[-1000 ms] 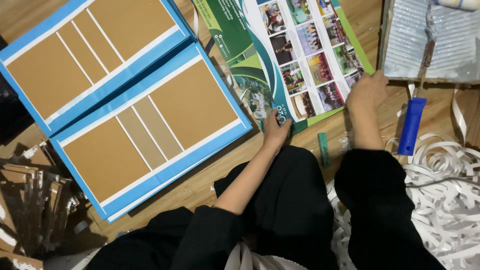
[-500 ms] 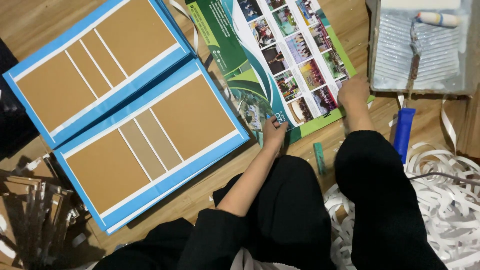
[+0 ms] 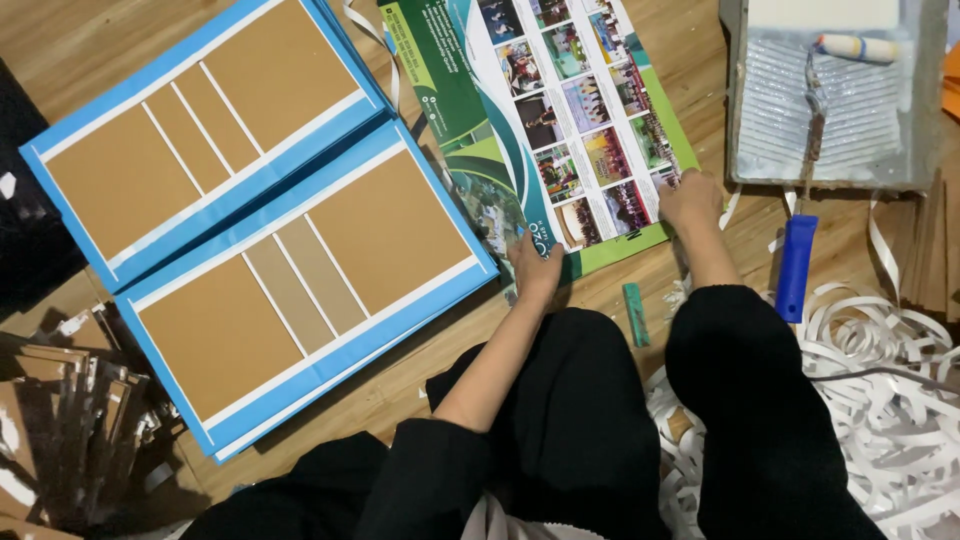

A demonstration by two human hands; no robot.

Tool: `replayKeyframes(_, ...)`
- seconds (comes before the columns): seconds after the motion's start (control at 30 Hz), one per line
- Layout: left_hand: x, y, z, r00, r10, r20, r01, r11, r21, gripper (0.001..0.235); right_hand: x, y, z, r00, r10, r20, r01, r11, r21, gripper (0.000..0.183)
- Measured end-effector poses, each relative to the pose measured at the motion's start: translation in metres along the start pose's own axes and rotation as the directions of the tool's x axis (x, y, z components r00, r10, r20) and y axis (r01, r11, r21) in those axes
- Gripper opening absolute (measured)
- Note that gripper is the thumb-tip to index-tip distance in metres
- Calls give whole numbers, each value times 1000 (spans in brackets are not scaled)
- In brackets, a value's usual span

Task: Assembling folders by applying adhesive with a roller and attaching white sheets

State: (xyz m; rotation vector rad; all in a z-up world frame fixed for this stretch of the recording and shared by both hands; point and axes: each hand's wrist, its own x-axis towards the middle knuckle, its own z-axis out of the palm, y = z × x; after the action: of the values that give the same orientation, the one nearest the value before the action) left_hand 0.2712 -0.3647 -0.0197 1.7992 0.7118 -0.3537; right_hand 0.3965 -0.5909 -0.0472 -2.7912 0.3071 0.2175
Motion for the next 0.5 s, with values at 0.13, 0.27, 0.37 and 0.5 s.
replayKeyframes(0.13,19,-25,15,998,-18,52,13,995,96,71,7,20,8,999,-32,-5,32,999,-15,32)
replayKeyframes(0.27,27,-29,17,998,-9,68,1,994,106,76,2,13,-7,998,7,64,-1,996,-91,38)
replayKeyframes(0.37,14,-20,8,998,-19,66,12,993,115,78,-31,-10,-52,993,-76,-88,68,993,-96,34)
replayKeyframes(0.5,-10,2,-8,998,-8,56,-1,988,155,69,-38,47,-83,793,-313,-522,260,950,-176,15)
